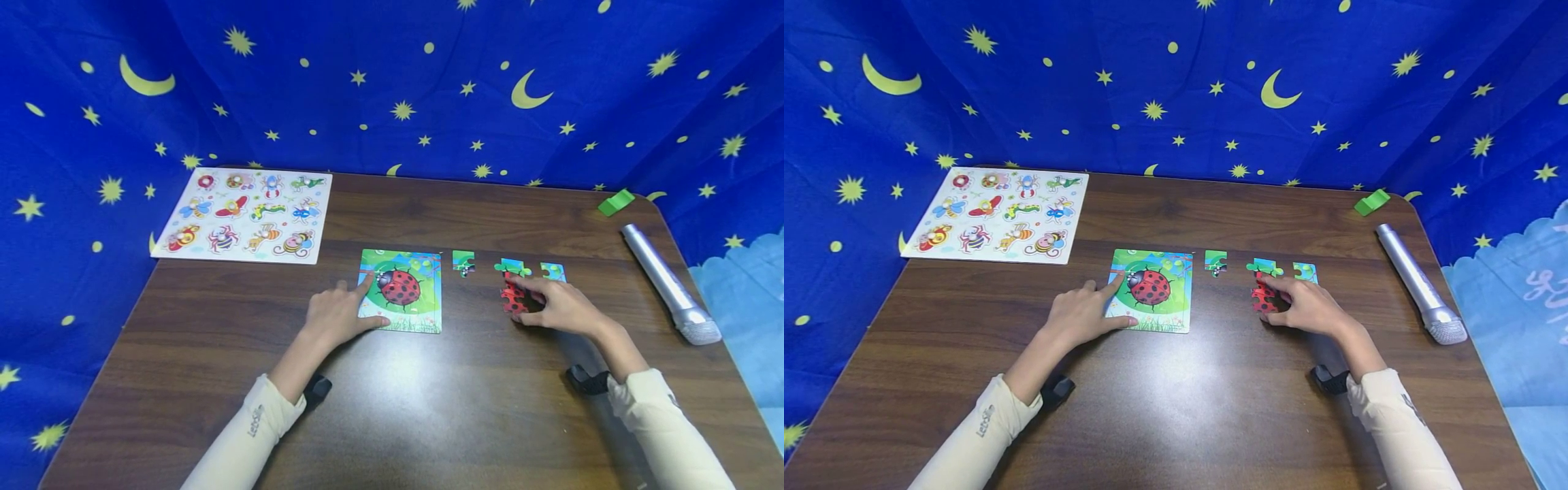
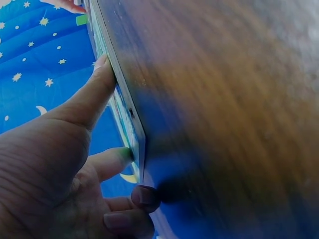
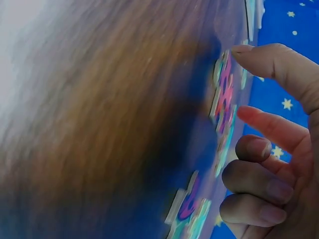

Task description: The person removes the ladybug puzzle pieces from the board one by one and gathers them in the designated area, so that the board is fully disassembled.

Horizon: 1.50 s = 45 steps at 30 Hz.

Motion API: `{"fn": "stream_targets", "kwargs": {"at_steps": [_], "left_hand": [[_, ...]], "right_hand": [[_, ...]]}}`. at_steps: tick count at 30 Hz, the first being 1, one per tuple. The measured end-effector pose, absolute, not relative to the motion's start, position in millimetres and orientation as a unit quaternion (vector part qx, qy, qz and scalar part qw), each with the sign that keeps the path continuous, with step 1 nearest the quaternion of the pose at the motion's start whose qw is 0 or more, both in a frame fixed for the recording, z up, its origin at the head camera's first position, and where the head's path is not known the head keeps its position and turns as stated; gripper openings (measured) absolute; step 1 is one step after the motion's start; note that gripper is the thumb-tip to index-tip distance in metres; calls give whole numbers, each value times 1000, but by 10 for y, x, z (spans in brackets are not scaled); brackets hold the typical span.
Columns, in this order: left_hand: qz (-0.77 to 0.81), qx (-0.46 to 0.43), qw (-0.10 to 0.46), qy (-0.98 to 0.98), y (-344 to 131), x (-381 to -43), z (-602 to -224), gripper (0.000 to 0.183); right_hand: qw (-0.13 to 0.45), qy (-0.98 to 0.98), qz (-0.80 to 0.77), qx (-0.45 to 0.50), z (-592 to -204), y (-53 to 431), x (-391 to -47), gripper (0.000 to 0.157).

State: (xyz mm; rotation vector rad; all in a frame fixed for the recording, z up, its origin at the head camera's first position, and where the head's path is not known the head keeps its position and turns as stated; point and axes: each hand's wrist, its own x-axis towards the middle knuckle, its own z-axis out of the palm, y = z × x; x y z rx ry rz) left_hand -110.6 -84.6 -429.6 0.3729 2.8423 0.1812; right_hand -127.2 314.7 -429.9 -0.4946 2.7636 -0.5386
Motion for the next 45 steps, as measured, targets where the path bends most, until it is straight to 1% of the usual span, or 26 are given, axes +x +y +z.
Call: {"fn": "stream_targets", "kwargs": {"at_steps": [4,12,22,28,33,40,45], "left_hand": [[65,126,132,981,-873,-1084,-4284,100],[74,121,129,981,-993,-1029,-4250,100],[79,122,139,980,-1081,-1039,-4266,95],[80,118,142,980,-1090,-1049,-4277,94],[81,117,141,980,-1083,-1048,-4277,94],[73,112,131,982,-1053,-1031,-4287,95],[62,107,125,984,-1017,-1008,-4281,96]], "right_hand": [[124,955,-192,-186,-4300,3054,-1266,74],[92,940,-211,-251,-4325,2770,-1270,65],[113,926,-231,-277,-4311,2279,-1329,68],[95,910,-250,-317,-4262,1875,-1393,67],[78,910,-246,-325,-4277,1546,-1432,63],[58,925,-211,-311,-4320,1181,-1456,56],[66,937,-187,-286,-4349,1043,-1450,58]]}}
